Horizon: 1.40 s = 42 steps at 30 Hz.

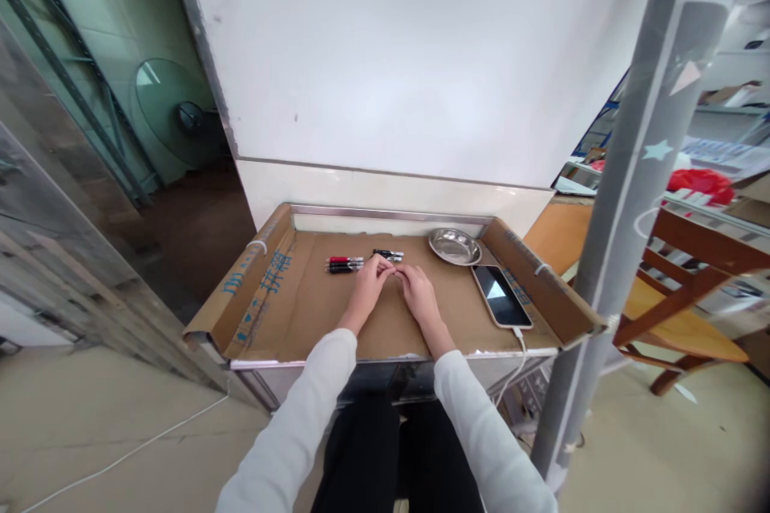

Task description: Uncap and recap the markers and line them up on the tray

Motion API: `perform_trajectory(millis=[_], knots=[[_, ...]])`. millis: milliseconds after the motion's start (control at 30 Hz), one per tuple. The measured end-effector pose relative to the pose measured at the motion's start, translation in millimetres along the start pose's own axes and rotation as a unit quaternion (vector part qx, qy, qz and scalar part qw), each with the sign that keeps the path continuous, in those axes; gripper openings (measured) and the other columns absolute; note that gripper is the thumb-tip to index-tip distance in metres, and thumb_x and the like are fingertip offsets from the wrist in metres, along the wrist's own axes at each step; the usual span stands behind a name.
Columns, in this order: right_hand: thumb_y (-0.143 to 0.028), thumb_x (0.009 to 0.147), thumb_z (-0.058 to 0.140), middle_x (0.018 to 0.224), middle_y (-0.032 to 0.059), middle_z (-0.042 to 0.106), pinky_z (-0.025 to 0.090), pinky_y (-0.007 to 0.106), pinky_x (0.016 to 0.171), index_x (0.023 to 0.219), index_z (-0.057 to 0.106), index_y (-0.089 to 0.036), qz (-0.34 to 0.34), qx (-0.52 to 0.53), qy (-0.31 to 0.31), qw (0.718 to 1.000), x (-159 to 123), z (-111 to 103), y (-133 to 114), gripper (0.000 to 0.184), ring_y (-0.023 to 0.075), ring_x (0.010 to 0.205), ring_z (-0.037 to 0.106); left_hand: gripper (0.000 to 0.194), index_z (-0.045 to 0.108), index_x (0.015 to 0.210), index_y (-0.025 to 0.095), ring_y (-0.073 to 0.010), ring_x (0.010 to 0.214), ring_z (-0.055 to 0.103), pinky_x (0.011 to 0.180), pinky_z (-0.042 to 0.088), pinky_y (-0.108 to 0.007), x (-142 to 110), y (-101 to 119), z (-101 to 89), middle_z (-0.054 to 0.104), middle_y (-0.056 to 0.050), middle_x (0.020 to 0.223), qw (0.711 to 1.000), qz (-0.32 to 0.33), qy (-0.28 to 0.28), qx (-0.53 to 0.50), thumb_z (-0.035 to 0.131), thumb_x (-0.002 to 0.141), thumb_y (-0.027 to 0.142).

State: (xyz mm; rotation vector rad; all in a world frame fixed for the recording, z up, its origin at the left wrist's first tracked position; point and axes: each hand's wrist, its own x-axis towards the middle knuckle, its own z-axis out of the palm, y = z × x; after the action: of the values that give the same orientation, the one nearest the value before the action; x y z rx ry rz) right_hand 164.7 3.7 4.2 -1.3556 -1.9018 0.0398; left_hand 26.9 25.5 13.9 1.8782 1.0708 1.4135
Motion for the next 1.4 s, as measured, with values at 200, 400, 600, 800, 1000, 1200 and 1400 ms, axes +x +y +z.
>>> perform_trajectory(millis=[200, 400, 600, 800, 1000, 1200, 1400], knots=[[-0.026, 0.09, 0.041, 0.099, 0.006, 0.066, 0.045, 0.029, 0.082, 0.11, 0.059, -0.019, -0.004, 0.043, -0.024, 0.999, 0.0, -0.3, -2.5, 0.027, 0.0173, 0.087, 0.058, 0.006, 0.054, 0.085, 0.019, -0.0139, 0.076, 0.062, 0.073, 0.05, -0.027, 0.6, -7.1, 0.6, 0.064, -0.002, 0.082, 1.0, -0.013, 0.009, 0.014, 0.052, 0.084, 0.024], [-0.026, 0.091, 0.04, 0.104, 0.0067, 0.066, 0.044, 0.03, 0.086, 0.111, 0.06, -0.019, 0.004, 0.009, -0.013, 1.0, 1.0, -0.8, -3.0, 0.029, 0.0183, 0.094, 0.057, 0.032, 0.044, 0.121, 0.021, -0.0155, 0.097, 0.062, 0.087, 0.048, -0.031, -0.2, -8.5, 3.7, 0.066, -0.007, 0.106, 0.998, 0.019, -0.015, 0.049, 0.038, 0.09, 0.018], [-0.024, 0.091, 0.038, 0.1, 0.0064, 0.065, 0.043, 0.029, 0.084, 0.105, 0.061, -0.019, 0.019, -0.014, 0.017, 1.0, 0.6, 0.2, -0.9, 0.028, 0.0177, 0.092, 0.056, 0.048, 0.041, 0.129, 0.015, -0.0172, 0.124, 0.045, 0.103, 0.038, -0.035, -0.5, -12.6, 9.8, 0.047, -0.011, 0.135, 0.98, 0.051, -0.05, 0.187, 0.029, 0.084, 0.005], [-0.021, 0.091, 0.035, 0.094, 0.0071, 0.063, 0.041, 0.029, 0.081, 0.099, 0.061, -0.019, 0.052, -0.043, 0.038, 0.997, -1.7, 1.6, 1.6, 0.027, 0.0181, 0.089, 0.054, 0.042, 0.047, 0.124, 0.012, -0.0247, 0.126, 0.039, 0.104, 0.028, -0.045, -5.3, -13.0, 16.8, 0.053, -0.014, 0.128, 0.923, 0.063, -0.058, 0.375, 0.035, 0.084, 0.009], [-0.017, 0.089, 0.039, 0.089, 0.007, 0.062, 0.035, 0.03, 0.08, 0.091, 0.061, -0.018, 0.1, -0.152, 0.059, 0.982, -6.2, -1.7, 2.1, 0.022, 0.0197, 0.085, 0.05, 0.026, 0.059, 0.103, 0.017, -0.0268, 0.1, 0.048, 0.088, 0.034, -0.044, -12.2, -1.8, 11.7, 0.056, -0.012, 0.103, 0.901, 0.066, -0.065, 0.424, 0.047, 0.086, 0.032], [-0.018, 0.091, 0.036, 0.091, 0.0069, 0.064, 0.033, 0.03, 0.079, 0.091, 0.061, -0.018, 0.121, -0.139, 0.082, 0.979, -9.8, -7.7, -3.3, 0.025, 0.0195, 0.085, 0.05, 0.014, 0.055, 0.092, 0.019, -0.0199, 0.093, 0.051, 0.087, 0.032, -0.036, -18.3, 4.5, 3.5, 0.06, -0.004, 0.095, 0.918, 0.093, -0.086, 0.376, 0.047, 0.088, 0.029], [-0.021, 0.092, 0.035, 0.094, 0.0075, 0.065, 0.033, 0.032, 0.08, 0.094, 0.062, -0.019, 0.101, -0.121, 0.072, 0.985, -11.3, -9.1, -5.1, 0.027, 0.0209, 0.086, 0.05, 0.011, 0.055, 0.093, 0.02, -0.0209, 0.091, 0.052, 0.085, 0.033, -0.036, -20.2, 5.5, 2.0, 0.062, -0.004, 0.094, 0.924, 0.082, -0.052, 0.369, 0.047, 0.088, 0.026]])
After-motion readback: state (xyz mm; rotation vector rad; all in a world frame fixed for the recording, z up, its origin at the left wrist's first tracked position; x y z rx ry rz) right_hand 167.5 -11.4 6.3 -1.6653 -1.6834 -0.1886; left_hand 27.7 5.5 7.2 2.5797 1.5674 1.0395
